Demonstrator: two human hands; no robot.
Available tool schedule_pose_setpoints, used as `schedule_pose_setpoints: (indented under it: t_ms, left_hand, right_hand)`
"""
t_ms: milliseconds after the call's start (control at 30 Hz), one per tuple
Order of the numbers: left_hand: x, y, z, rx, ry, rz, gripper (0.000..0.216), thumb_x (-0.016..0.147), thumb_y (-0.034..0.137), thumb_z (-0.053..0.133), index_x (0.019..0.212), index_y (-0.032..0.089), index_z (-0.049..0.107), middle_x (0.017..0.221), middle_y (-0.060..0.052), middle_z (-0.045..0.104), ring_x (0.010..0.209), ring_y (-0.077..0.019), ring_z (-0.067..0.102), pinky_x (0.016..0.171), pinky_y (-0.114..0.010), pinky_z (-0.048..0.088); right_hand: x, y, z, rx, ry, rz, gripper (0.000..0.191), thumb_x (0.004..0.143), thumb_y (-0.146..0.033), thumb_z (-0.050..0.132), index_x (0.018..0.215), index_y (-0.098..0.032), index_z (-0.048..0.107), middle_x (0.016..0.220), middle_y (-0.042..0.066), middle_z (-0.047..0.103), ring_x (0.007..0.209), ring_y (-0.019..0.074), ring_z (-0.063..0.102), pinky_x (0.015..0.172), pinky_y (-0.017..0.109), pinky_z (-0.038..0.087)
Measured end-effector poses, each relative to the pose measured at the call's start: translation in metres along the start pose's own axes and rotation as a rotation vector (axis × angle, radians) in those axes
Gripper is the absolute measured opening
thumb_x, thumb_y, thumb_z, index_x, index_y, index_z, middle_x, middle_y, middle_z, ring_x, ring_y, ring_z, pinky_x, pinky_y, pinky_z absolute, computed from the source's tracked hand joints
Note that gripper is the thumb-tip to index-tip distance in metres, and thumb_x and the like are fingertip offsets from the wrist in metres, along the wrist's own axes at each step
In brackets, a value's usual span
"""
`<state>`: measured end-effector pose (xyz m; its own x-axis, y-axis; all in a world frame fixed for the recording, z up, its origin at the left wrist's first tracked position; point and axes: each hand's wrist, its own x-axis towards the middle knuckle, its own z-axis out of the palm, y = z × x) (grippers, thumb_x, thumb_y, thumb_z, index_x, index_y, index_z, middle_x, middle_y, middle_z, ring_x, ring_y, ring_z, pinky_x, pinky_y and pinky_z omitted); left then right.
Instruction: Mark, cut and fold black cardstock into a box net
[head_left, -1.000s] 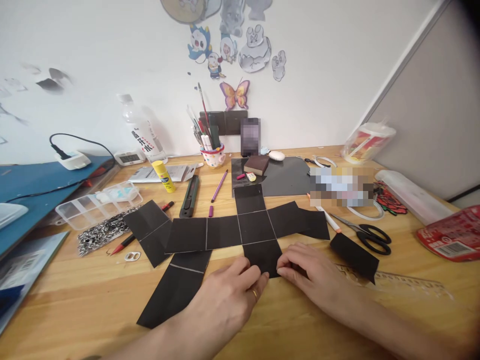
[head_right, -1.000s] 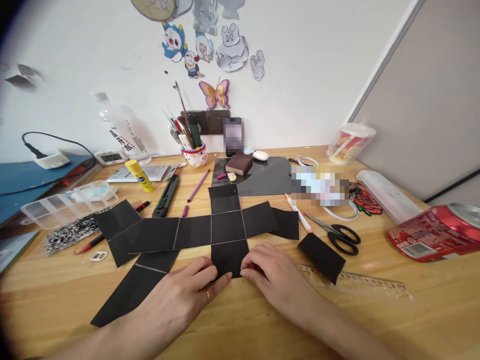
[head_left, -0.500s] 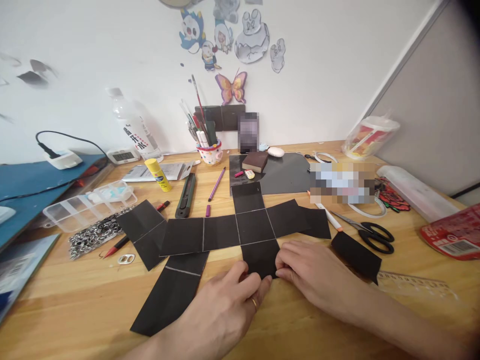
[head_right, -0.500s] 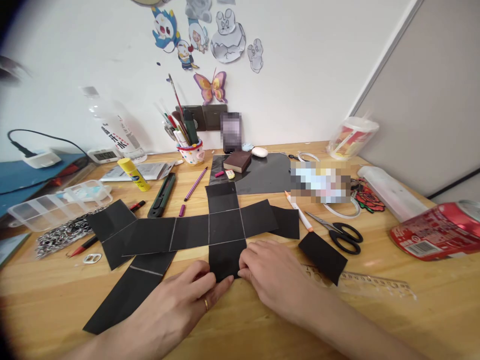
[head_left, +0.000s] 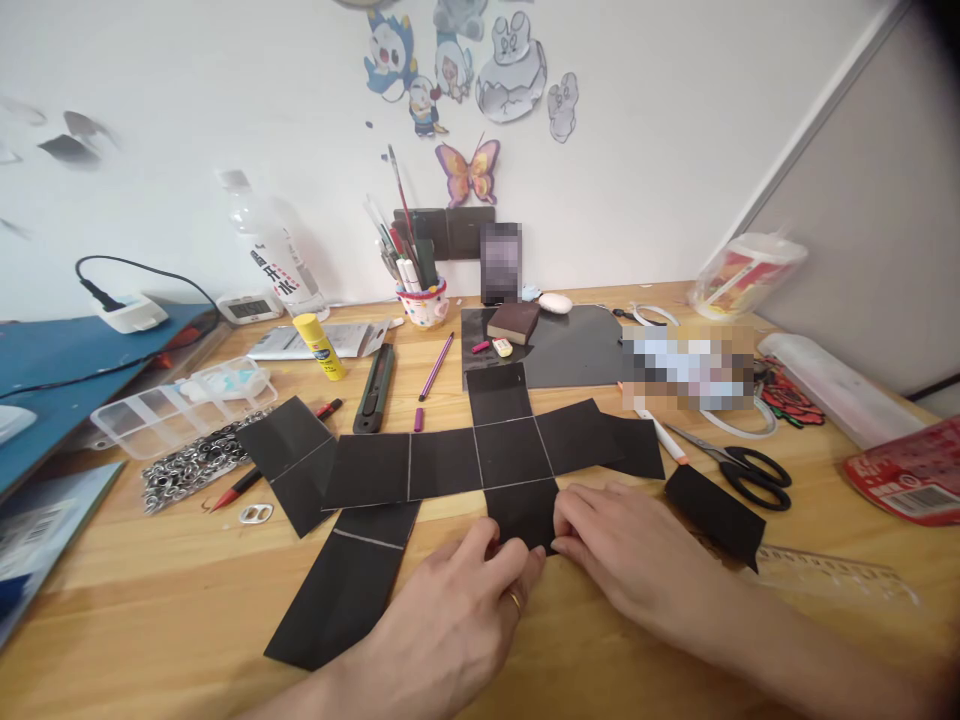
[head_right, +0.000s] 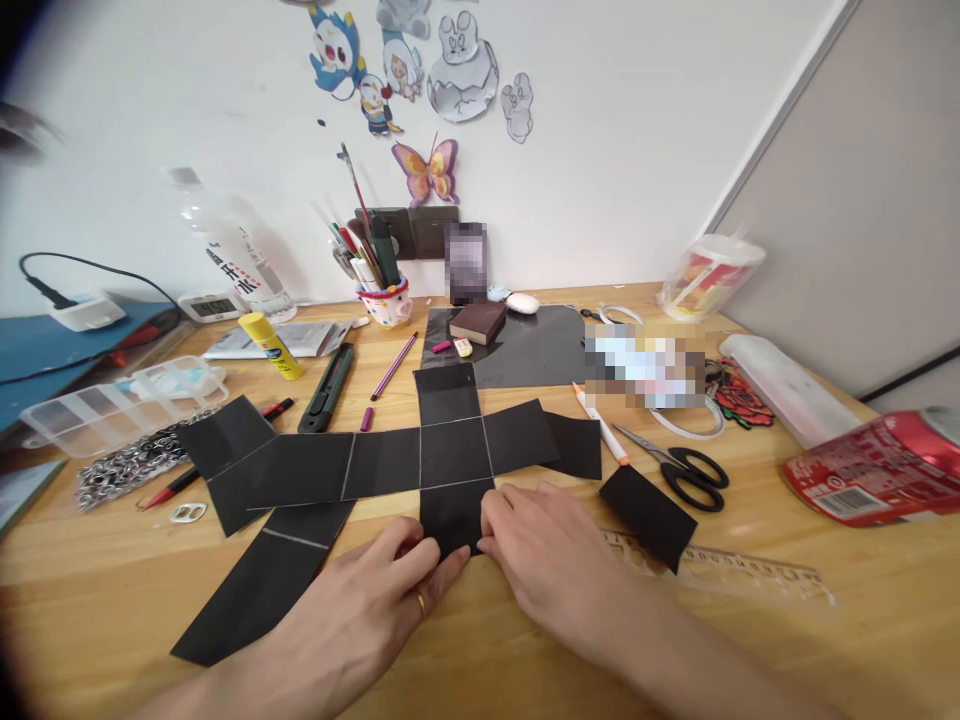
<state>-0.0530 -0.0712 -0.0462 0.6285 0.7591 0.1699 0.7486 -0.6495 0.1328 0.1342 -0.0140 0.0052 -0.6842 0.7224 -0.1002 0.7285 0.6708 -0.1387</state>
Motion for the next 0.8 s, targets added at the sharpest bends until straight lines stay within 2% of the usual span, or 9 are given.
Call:
schedule_pose_setpoints:
  t_ms: [133,200,267,333,400,533,633,800]
  left_hand:
    - [0.000,-0.001,-0.009,0.036,-0.021,0.035,0.023,0.092,0.017,0.032,0.107,0.018,0.048,0.079,-0.002,0.048,0.077,-0.0165,0.045,0.058,-0.028,0.045]
    - [0.001,-0.001,-0.016,0.073,-0.043,0.066,0.025,0.091,0.016,0.032,0.112,0.017,0.046,0.081,-0.002,0.049,0.077,-0.0169,0.045,0.058,-0.028,0.045]
    - [0.002,-0.002,-0.021,0.109,-0.074,0.105,0.026,0.091,0.014,0.033,0.113,0.016,0.046,0.083,-0.003,0.050,0.077,-0.0175,0.044,0.055,-0.028,0.045]
    - [0.003,-0.002,-0.025,0.133,-0.099,0.129,0.027,0.090,0.013,0.034,0.113,0.014,0.047,0.085,-0.004,0.051,0.076,-0.0179,0.044,0.052,-0.028,0.045]
    - [0.003,-0.002,-0.026,0.145,-0.103,0.128,0.027,0.089,0.012,0.035,0.113,0.013,0.048,0.085,-0.004,0.051,0.075,-0.0179,0.043,0.050,-0.028,0.044]
    - [0.002,0.000,-0.026,0.157,-0.106,0.121,0.024,0.088,0.012,0.036,0.106,0.014,0.051,0.088,-0.004,0.050,0.077,-0.0189,0.043,0.052,-0.029,0.045]
    - [-0.001,0.003,-0.024,0.136,-0.116,0.103,0.021,0.088,0.012,0.036,0.101,0.015,0.052,0.088,-0.004,0.050,0.079,-0.0194,0.044,0.053,-0.030,0.046]
    - [-0.012,0.002,-0.024,0.059,-0.103,0.020,0.025,0.090,0.011,0.032,0.112,0.013,0.045,0.095,-0.004,0.052,0.091,-0.0191,0.045,0.062,-0.028,0.050]
  right_hand:
    - [-0.010,0.003,0.013,0.215,0.139,0.109,0.009,0.083,-0.018,0.051,0.076,-0.021,0.047,0.072,-0.001,0.058,0.066,0.0160,0.055,0.056,0.028,0.041]
    - [-0.019,0.003,0.020,0.256,0.258,0.106,0.010,0.085,-0.017,0.047,0.076,-0.020,0.049,0.073,-0.001,0.058,0.068,0.0150,0.055,0.059,0.028,0.043]
    - [-0.030,0.000,0.026,0.214,0.415,0.017,0.015,0.087,-0.014,0.040,0.083,-0.019,0.054,0.079,0.003,0.061,0.074,0.0163,0.056,0.066,0.030,0.045]
    - [-0.040,-0.004,0.031,0.086,0.515,-0.122,0.027,0.087,-0.010,0.034,0.099,-0.015,0.058,0.090,0.008,0.064,0.083,0.0201,0.057,0.073,0.035,0.046]
    - [-0.045,-0.010,0.035,-0.071,0.510,-0.219,0.036,0.087,-0.009,0.029,0.110,-0.010,0.056,0.099,0.012,0.065,0.091,0.0235,0.056,0.077,0.038,0.045]
    - [-0.045,-0.017,0.039,-0.276,0.450,-0.236,0.041,0.091,-0.013,0.022,0.114,-0.006,0.055,0.106,0.011,0.065,0.099,0.0239,0.055,0.081,0.038,0.044]
    - [-0.046,-0.013,0.039,-0.324,0.430,-0.250,0.041,0.092,-0.015,0.022,0.116,-0.007,0.054,0.113,0.008,0.063,0.105,0.0227,0.051,0.085,0.037,0.042]
    - [-0.052,-0.002,0.034,-0.368,0.391,-0.279,0.041,0.090,-0.010,0.024,0.121,-0.009,0.050,0.120,0.006,0.059,0.110,0.0226,0.049,0.088,0.038,0.041]
